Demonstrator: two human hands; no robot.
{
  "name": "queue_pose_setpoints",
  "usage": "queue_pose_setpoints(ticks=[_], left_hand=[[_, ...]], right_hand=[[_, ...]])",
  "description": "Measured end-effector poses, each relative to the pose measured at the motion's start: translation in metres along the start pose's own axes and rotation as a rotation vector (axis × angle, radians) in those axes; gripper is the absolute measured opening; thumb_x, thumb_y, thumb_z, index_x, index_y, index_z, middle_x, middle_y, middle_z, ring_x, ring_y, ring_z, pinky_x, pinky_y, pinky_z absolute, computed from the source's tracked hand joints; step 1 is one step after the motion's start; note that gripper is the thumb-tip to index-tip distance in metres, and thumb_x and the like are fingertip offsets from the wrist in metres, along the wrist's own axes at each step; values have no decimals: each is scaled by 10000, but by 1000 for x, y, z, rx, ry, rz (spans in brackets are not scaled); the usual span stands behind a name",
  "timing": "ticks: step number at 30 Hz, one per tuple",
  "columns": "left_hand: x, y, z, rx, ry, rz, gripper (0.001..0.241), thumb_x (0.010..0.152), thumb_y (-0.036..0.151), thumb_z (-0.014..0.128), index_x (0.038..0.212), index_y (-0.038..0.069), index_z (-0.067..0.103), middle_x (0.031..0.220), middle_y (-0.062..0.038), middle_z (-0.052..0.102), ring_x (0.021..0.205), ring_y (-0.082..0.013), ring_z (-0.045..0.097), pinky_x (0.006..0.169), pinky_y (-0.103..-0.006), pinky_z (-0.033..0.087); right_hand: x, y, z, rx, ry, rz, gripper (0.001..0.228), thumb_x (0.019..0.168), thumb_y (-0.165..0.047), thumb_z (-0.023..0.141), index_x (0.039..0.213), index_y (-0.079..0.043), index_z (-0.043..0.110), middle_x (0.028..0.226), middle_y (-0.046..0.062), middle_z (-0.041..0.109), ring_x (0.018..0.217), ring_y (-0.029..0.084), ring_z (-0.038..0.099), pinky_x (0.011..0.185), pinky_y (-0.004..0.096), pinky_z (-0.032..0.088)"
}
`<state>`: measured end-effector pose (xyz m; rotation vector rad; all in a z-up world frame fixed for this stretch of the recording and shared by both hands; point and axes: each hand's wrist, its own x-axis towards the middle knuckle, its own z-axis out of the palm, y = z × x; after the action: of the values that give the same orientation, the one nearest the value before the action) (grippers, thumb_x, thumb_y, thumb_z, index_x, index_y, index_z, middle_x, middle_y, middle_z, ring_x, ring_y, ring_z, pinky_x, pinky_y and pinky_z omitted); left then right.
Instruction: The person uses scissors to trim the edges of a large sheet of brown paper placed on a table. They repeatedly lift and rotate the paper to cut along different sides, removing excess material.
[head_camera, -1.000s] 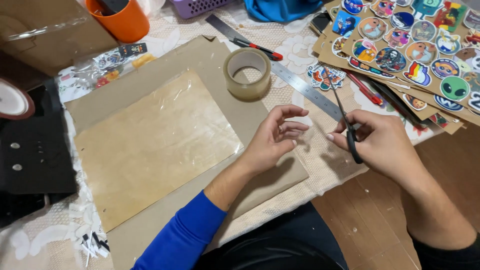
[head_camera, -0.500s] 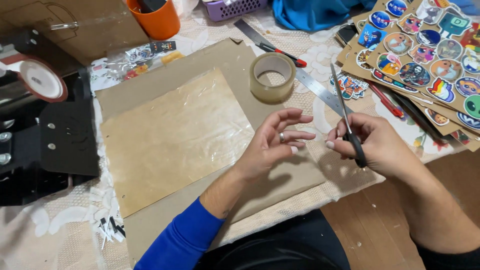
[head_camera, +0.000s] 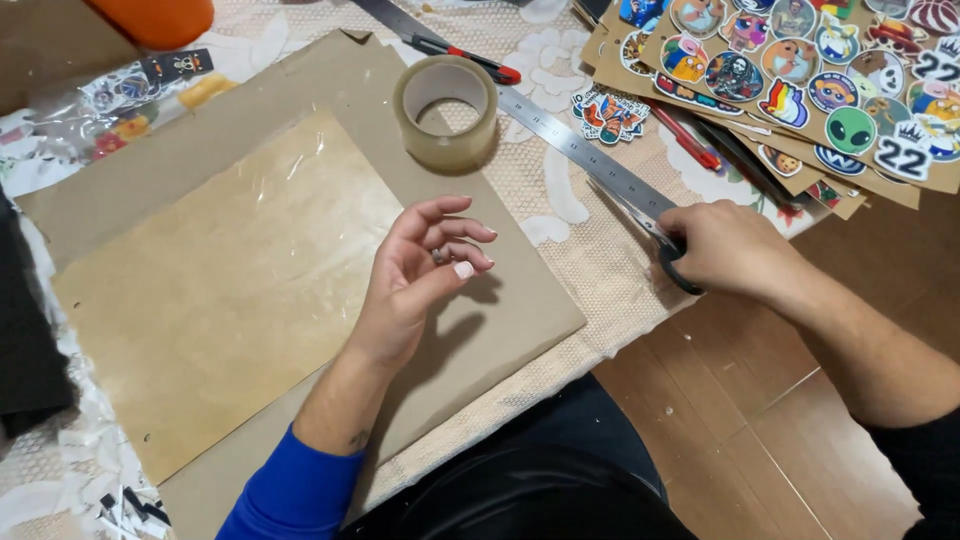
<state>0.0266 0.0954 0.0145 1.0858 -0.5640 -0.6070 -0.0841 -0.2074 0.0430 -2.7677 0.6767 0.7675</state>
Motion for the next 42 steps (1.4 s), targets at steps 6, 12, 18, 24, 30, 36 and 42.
queue_pose_setpoints(ticks=[6,12,18,24,30,36,42], left_hand=[[-2,-1,-6,10,26,7,471,872,33,606,1331,57,506,1131,-157,669,897,-185,667,891,-313,538],[-4,-2,4,136,46,-2,339,904,39,642,1237,27,579,1104,-131,689,914,-149,666,871,-278,578],[-52,40,21,907,-182,85,246,925,218,544,1108,92,650,1045,-79,702,947,-238,688,864,-371,512],[-134,75,-60,810,479,-244,477,837,234,713,1298,141,629,1389,-53,652,1205,-196,677,1059,-340,489],[-200,98,-113,788,1029,-299,666,871,238,733,1452,72,453,1448,-327,412,1393,-526,376,1158,-587,312],[-204,95,-115,651,946,-303,842,859,207,734,1519,-53,281,1530,-397,286,1469,-530,226,1180,-617,199],[-205,96,-114,626,948,-349,850,862,246,734,1538,-3,283,1542,-359,304,1492,-488,214,1187,-610,196]], right_hand=[[2,17,-4,323,47,-89,125,743,-202,829,764,-145,720,733,-31,809,722,100,656,725,285,446],[-27,17,-13,508,261,-81,82,743,-65,741,819,-93,733,804,21,763,743,148,662,730,303,486],[-27,-44,-14,1040,91,-275,217,775,-27,810,970,43,743,821,126,709,608,176,593,551,297,563],[-7,-148,-10,787,-57,-381,307,807,-281,729,1007,-65,818,1157,18,793,998,125,698,832,267,513],[66,-205,31,1031,-67,-601,435,834,-316,812,1135,-34,670,1190,202,636,1026,298,649,879,383,508],[110,-232,24,1184,-58,-431,468,842,-305,827,1151,-16,625,873,56,576,831,157,606,694,251,492],[97,-252,2,1169,37,-457,564,789,-221,881,1193,21,570,835,37,599,762,165,642,642,264,491]])
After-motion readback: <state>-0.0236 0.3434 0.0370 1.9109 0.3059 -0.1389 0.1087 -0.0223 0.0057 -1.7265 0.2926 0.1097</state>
